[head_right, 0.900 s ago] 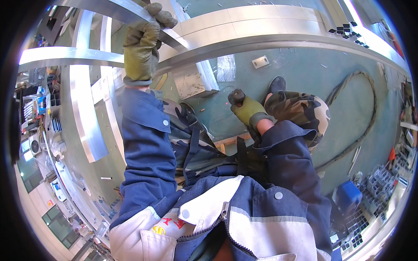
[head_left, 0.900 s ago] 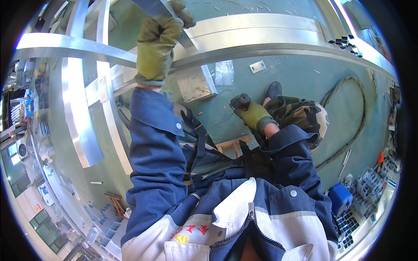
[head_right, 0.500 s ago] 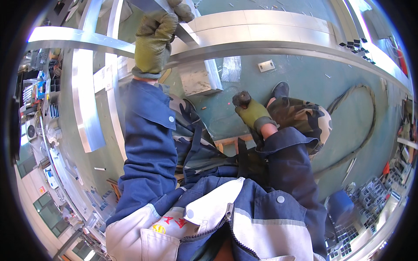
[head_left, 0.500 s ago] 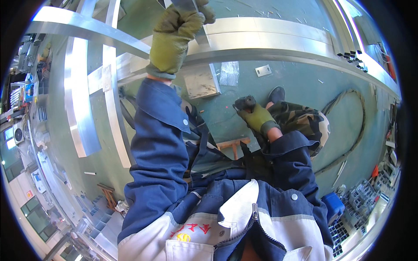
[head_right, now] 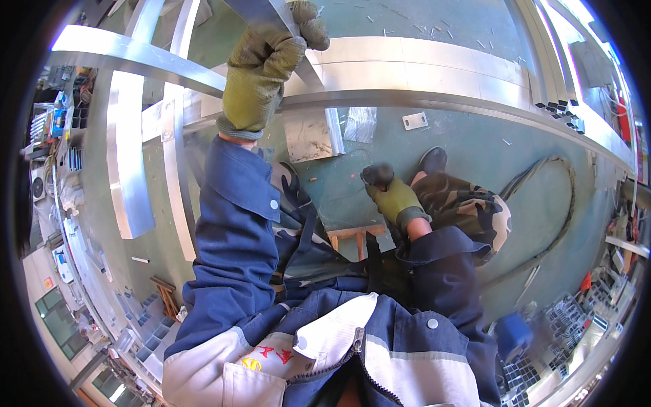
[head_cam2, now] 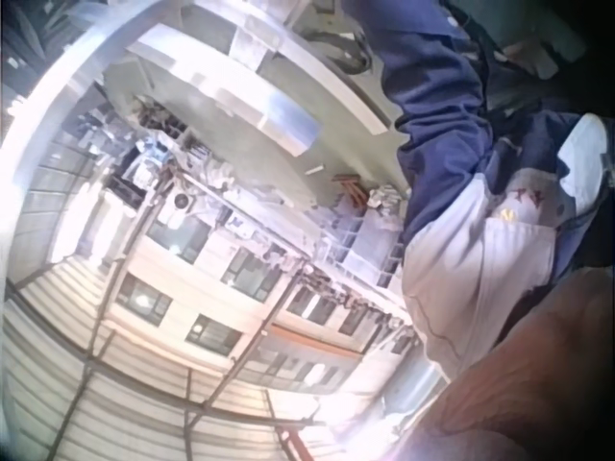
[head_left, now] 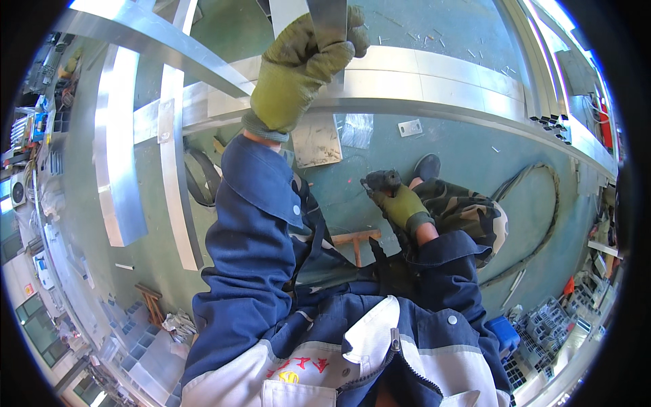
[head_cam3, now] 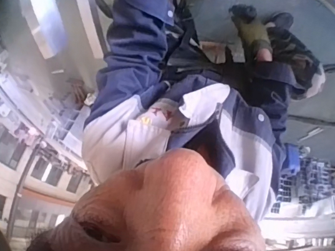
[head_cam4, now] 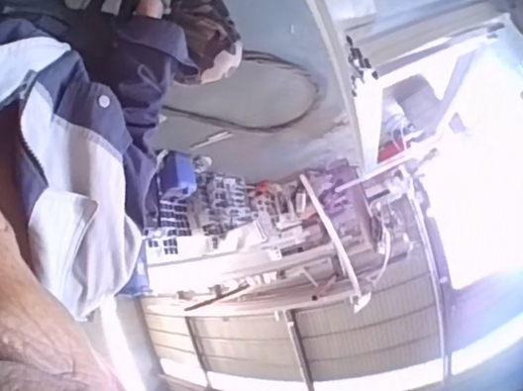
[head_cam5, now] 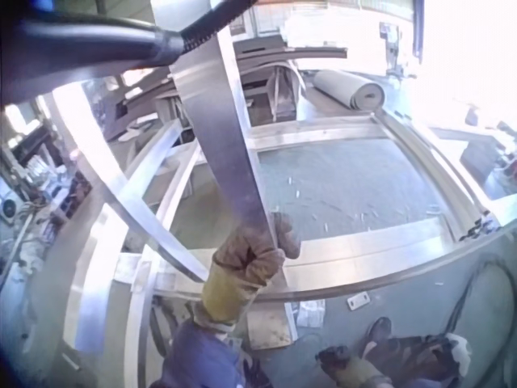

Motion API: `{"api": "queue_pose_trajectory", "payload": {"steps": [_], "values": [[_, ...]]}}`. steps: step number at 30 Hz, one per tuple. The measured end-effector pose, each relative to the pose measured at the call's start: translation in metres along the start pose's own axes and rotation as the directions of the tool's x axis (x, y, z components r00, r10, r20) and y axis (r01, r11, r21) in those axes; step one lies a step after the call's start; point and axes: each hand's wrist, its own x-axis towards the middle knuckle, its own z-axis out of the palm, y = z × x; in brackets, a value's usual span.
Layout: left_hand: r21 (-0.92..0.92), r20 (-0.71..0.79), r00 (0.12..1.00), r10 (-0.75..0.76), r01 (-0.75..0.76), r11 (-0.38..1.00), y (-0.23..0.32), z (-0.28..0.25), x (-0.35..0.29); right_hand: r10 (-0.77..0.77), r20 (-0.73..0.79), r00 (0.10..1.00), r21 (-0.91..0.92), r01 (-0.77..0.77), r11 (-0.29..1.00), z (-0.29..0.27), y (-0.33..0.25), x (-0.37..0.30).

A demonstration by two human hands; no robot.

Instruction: The person assembles a metal frame by positioning aluminum profiles and securing them with a pneumatic rivet gun. They repeatedly align the profiles, insert fasteners, and operate the tool to join the pieces.

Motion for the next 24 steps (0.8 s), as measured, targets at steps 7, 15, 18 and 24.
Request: {"api": "queue_pose_trajectory", "payload": {"steps": [7,15,18,24], "values": [[-0.189,-0.049,0.997,-0.064,0.054,0.98,0.0,0.006,0.005,0.018,-0.03,0.999,-0.051,-0.019,0.999,0.001,0.004,0.002],[-0.088,-0.094,0.985,-0.146,0.138,0.986,0.0,0.006,0.001,0.009,-0.031,0.999,-0.106,-0.012,0.994,-0.002,-0.003,-0.002],[-0.07,-0.128,0.979,-0.16,0.152,0.986,0.003,0.009,0.0,0.014,-0.023,1.0,-0.083,-0.016,0.996,-0.009,-0.017,-0.012],[-0.078,-0.117,0.987,-0.109,0.101,0.992,-0.003,0.006,0.001,0.064,-0.02,0.998,-0.071,-0.066,0.995,-0.016,-0.032,-0.021]]}}
